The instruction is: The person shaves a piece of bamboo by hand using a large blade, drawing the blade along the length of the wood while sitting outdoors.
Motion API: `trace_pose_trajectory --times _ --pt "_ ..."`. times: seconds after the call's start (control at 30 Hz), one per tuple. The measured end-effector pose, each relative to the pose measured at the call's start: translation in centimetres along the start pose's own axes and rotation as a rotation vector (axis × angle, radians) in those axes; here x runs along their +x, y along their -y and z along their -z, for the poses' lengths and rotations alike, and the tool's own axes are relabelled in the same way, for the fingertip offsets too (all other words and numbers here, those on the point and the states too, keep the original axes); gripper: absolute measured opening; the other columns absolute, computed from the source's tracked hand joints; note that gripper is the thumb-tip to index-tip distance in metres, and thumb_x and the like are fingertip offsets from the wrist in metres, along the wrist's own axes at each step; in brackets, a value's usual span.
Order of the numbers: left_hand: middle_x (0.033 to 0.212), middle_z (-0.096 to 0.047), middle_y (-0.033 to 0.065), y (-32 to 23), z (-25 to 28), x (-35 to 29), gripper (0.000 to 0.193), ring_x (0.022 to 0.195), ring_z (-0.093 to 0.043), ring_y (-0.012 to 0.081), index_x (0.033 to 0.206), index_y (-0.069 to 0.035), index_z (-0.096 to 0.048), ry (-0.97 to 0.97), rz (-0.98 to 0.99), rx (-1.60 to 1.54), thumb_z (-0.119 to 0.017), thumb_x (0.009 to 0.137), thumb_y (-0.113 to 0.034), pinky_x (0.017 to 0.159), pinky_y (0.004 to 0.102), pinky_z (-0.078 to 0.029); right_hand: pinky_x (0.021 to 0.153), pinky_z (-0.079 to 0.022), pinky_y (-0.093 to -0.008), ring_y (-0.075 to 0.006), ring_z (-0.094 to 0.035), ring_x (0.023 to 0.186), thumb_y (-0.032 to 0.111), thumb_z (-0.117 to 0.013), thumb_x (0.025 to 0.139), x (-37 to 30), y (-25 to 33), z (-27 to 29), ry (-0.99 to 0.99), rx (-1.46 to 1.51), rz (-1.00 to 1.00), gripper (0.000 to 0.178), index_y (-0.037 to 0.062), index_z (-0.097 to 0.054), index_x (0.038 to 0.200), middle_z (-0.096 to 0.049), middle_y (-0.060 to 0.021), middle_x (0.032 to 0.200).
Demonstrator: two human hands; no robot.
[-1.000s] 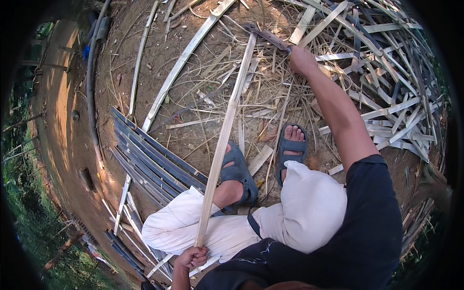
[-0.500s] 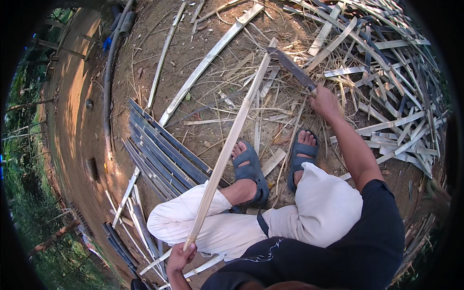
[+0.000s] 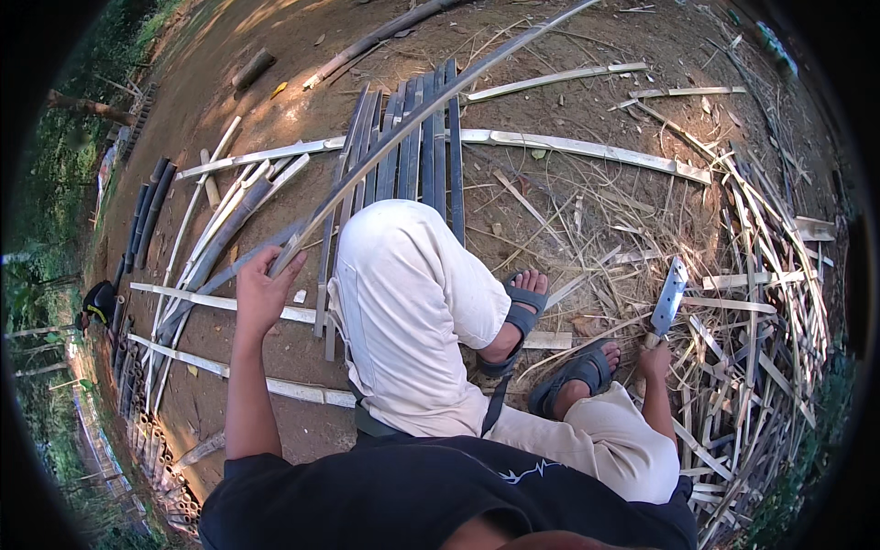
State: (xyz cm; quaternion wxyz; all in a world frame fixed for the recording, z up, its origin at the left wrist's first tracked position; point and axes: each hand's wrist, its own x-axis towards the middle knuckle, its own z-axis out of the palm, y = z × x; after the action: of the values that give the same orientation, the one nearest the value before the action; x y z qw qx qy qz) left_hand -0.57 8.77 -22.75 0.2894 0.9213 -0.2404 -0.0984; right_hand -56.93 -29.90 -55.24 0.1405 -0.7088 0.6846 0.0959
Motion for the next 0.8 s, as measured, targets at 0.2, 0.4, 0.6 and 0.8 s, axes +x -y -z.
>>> trace_pose_trajectory --times 0.2,0.4,0.6,0.8 --pt "0.065 -0.061 0.0111 4.2 -9.7 -0.8 0.038 0.061 -0.059 0.0223 0.087 0.000 -0.066 -0.265 0.113 -0.010 -0.074 0.086 -0.037 0.059 0.0368 -0.045 0.087 -0.051 -0.0467 -0.0418 -0.065 0.099 0.026 -0.074 0.075 -1.2 -0.2 0.2 0.077 0.081 0.101 0.051 -0.0019 -0.061 0.116 -0.067 -0.0278 0.105" --pt "0.073 -0.066 0.0188 11.2 -17.0 -3.9 0.042 0.070 -0.065 0.0390 0.090 -0.002 -0.064 -0.469 0.260 0.082 -0.070 0.086 -0.044 0.066 0.0462 -0.049 0.084 -0.052 -0.0435 -0.0367 -0.068 0.098 0.028 -0.076 0.075 -3.5 -0.8 1.2 0.069 0.122 0.172 0.054 -0.0028 -0.060 0.116 -0.069 -0.0250 0.101" --pt "0.074 -0.067 0.0182 23.1 -16.8 -5.4 0.037 0.068 -0.066 0.0389 0.094 -0.006 -0.060 -0.506 0.298 0.355 -0.069 0.086 -0.041 0.060 0.0497 -0.050 0.085 -0.052 -0.0403 -0.0343 -0.067 0.092 0.020 -0.076 0.076 -4.9 -2.7 -1.3 -0.057 0.057 0.313 0.048 -0.0022 -0.060 0.116 -0.069 -0.0196 0.096" --pt "0.077 -0.066 0.0193 31.8 -16.4 -8.2 0.032 0.073 -0.065 0.0417 0.091 -0.005 -0.059 -0.449 0.322 0.360 -0.070 0.087 -0.035 0.064 0.0504 -0.049 0.081 -0.053 -0.0391 -0.0319 -0.068 0.089 0.021 -0.072 0.080 -6.5 -3.2 -2.5 -0.130 0.055 0.267 0.035 -0.0023 -0.066 0.106 -0.070 -0.0190 0.094"
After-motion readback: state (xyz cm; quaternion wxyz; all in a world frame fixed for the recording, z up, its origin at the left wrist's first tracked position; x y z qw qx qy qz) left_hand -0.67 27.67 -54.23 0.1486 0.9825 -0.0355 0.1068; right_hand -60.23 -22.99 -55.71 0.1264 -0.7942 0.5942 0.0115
